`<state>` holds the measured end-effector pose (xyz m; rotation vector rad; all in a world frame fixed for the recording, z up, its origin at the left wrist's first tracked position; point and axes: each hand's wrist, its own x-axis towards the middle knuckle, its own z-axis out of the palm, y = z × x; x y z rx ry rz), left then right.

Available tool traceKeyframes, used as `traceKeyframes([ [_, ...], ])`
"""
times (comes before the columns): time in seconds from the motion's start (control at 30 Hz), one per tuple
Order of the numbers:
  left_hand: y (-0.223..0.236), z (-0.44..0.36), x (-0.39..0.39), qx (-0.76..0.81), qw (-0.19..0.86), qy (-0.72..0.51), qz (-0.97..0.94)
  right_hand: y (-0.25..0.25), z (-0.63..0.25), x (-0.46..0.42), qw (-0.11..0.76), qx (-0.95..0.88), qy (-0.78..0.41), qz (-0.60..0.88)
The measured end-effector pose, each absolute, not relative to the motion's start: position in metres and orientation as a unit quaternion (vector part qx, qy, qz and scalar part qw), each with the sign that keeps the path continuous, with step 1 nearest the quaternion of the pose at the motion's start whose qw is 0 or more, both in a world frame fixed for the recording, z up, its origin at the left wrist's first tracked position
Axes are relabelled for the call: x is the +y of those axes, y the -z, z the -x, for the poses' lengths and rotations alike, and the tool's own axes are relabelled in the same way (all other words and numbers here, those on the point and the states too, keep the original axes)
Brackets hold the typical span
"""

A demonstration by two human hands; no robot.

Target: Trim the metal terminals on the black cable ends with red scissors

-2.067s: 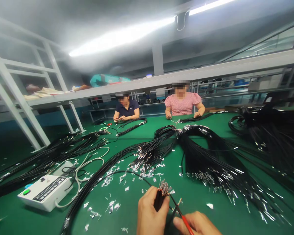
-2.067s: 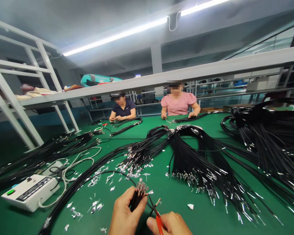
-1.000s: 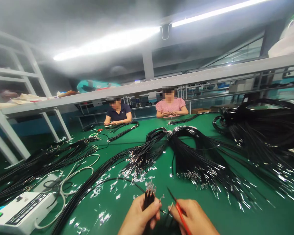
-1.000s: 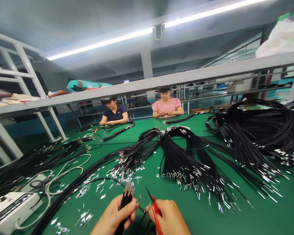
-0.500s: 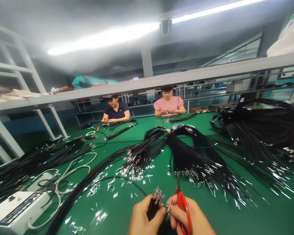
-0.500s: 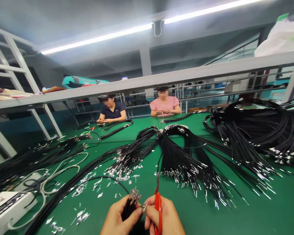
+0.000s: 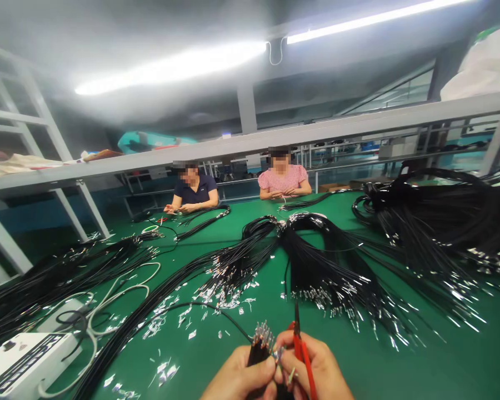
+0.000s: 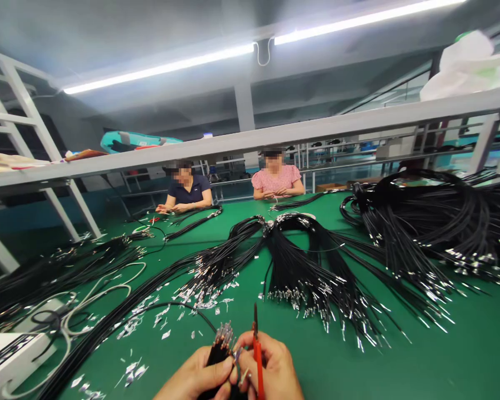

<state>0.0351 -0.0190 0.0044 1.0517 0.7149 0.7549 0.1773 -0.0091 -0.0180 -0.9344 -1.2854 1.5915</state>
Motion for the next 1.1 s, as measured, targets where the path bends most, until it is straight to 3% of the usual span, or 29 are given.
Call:
traceKeyframes([
  [0.23,0.003,-0.034,-0.016,0.408,0.669,-0.308,-0.539,0.012,-0.197,0.009,0.523,-0.485,-0.502,0.489],
  [0.5,0.006,-0.031,-0.012,0.444,0.61,-0.38,-0.536,0.003,-0.189,0.0,0.378,-0.505,-0.638,0.441],
  [0.7,0.01,-0.035,-0.013,0.453,0.596,-0.39,-0.536,-0.002,-0.19,-0.003,0.381,-0.505,-0.636,0.442],
  [0.9,0.02,-0.036,-0.011,0.484,0.492,-0.446,-0.569,0.001,-0.189,0.0,0.373,-0.534,-0.63,0.424],
  [1.1,0.022,-0.042,-0.01,0.478,0.534,-0.452,-0.53,0.005,-0.187,-0.004,0.388,-0.571,-0.559,0.459],
])
